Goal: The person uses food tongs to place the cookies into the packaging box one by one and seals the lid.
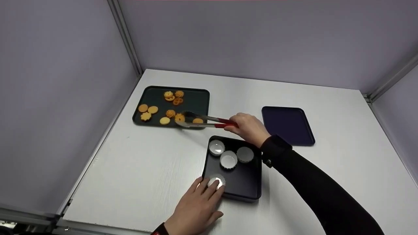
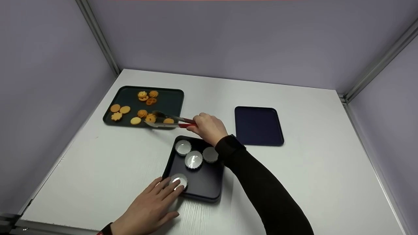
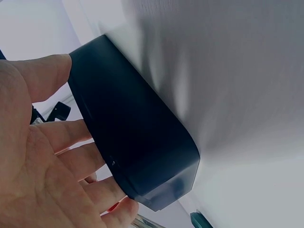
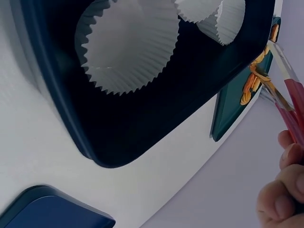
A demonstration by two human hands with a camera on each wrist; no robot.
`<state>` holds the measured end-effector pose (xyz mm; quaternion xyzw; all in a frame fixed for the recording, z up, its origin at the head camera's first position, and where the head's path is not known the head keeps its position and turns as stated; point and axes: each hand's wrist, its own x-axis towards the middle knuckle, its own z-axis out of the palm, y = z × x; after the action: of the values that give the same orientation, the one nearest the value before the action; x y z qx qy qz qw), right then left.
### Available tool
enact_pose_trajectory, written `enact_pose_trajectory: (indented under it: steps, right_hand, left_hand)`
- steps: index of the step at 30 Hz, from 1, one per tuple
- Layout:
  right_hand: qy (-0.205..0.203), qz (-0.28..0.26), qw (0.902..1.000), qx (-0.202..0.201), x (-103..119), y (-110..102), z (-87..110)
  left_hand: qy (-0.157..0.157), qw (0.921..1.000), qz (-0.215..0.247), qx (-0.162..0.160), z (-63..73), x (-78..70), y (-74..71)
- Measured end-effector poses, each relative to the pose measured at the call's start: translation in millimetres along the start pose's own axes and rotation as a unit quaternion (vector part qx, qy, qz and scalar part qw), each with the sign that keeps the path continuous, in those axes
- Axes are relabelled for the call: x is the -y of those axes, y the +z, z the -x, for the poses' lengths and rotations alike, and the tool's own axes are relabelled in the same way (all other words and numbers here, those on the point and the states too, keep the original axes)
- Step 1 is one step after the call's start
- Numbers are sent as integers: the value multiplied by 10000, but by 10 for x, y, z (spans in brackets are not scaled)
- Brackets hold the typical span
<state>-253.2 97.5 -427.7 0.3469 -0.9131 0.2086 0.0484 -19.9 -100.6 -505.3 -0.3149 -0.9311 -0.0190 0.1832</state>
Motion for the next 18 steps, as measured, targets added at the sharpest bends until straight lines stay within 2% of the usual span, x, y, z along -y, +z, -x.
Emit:
enact_pose_trajectory:
  steps: [4, 7, 9, 11, 13, 14, 16, 18]
  right_hand:
    - [-38, 171, 9998, -72, 48, 0, -10]
    - [-131, 324, 9994, -84, 75, -3, -15]
    - [-194, 426, 9989, -101, 89, -5, -18]
    - [-250, 521, 9982, -140, 108, -7, -22]
    - [-289, 602, 9976, -192, 123, -6, -24]
    - [-314, 649, 9972, -212, 130, -5, -24]
    - [-343, 726, 9965, -231, 141, -1, -21]
    - [-366, 812, 9957, -236, 151, 5, -13]
  left_hand:
    - [-25, 10000, 1, 10, -7, -18, -27]
    - [-87, 9998, 84, -174, -36, -10, -48]
    - [-269, 9984, 271, -420, -77, 13, -59]
    - [-599, 9942, 626, -645, -118, 59, -47]
    - [-1054, 9851, 1137, -748, -162, 116, -28]
    - [-1313, 9781, 1441, -733, -184, 148, -16]
    - [-1811, 9597, 2049, -644, -226, 216, 14]
    - [-2231, 9372, 2634, -505, -268, 283, 52]
